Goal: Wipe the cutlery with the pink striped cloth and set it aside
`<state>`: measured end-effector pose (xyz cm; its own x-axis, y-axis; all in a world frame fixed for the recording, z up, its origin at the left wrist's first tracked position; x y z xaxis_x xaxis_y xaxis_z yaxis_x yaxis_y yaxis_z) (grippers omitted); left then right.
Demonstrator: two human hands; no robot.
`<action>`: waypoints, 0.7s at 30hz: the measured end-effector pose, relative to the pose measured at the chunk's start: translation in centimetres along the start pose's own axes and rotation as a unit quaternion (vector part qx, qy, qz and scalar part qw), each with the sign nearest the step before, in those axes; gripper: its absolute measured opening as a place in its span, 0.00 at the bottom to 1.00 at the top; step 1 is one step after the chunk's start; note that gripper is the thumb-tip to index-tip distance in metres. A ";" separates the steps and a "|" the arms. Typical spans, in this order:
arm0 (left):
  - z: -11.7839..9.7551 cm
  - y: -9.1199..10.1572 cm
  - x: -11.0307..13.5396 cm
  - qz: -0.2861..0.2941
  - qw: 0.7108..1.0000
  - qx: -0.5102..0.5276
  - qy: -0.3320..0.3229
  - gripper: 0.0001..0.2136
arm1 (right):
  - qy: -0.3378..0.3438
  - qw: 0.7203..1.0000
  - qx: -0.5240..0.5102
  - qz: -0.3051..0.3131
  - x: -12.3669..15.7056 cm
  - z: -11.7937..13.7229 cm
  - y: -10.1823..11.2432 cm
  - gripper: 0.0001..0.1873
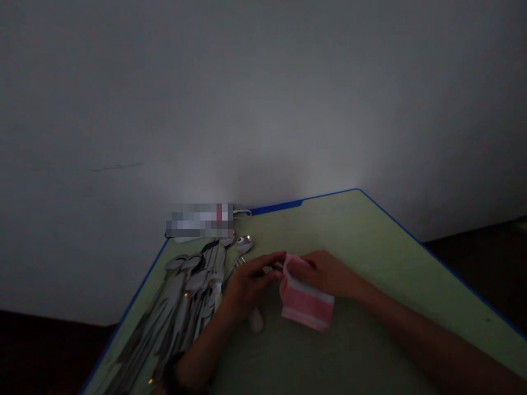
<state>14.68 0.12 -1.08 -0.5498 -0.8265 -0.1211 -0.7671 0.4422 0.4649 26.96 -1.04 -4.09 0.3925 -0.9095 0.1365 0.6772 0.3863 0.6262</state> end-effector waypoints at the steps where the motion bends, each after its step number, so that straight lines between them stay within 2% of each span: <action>1: 0.1 0.0 0.0 0.003 1.000 0.002 0.002 0.14 | 0.001 1.000 0.006 -0.004 0.1 0.2 -0.1 0.28; 11: -0.5 0.1 -0.1 0.008 0.999 0.021 -0.023 0.12 | -0.002 0.996 -0.069 0.061 -0.2 -0.2 -0.6 0.24; 17: -0.4 -0.1 0.0 0.015 1.000 -0.002 -0.028 0.13 | 0.009 1.000 -0.004 0.012 -0.2 -0.1 -0.1 0.26; 21: -0.9 -0.3 0.0 0.023 0.998 -0.013 -0.055 0.13 | 0.025 0.999 0.018 -0.012 0.1 0.3 0.0 0.27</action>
<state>15.15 -0.34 -0.40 -0.6177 -0.7620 -0.1946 -0.7326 0.4675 0.4946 26.76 -1.18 -3.85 0.4074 -0.9094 0.0842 0.6645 0.3584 0.6557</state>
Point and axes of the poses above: each hand's wrist, its own x-axis away from the middle knuckle, its own y-axis out of the back of the hand, z = x × y, the point moved 10 cm from there along -x, towards the middle knuckle, and after that the axes turned 7 degrees about z, right-handed, at the moved point
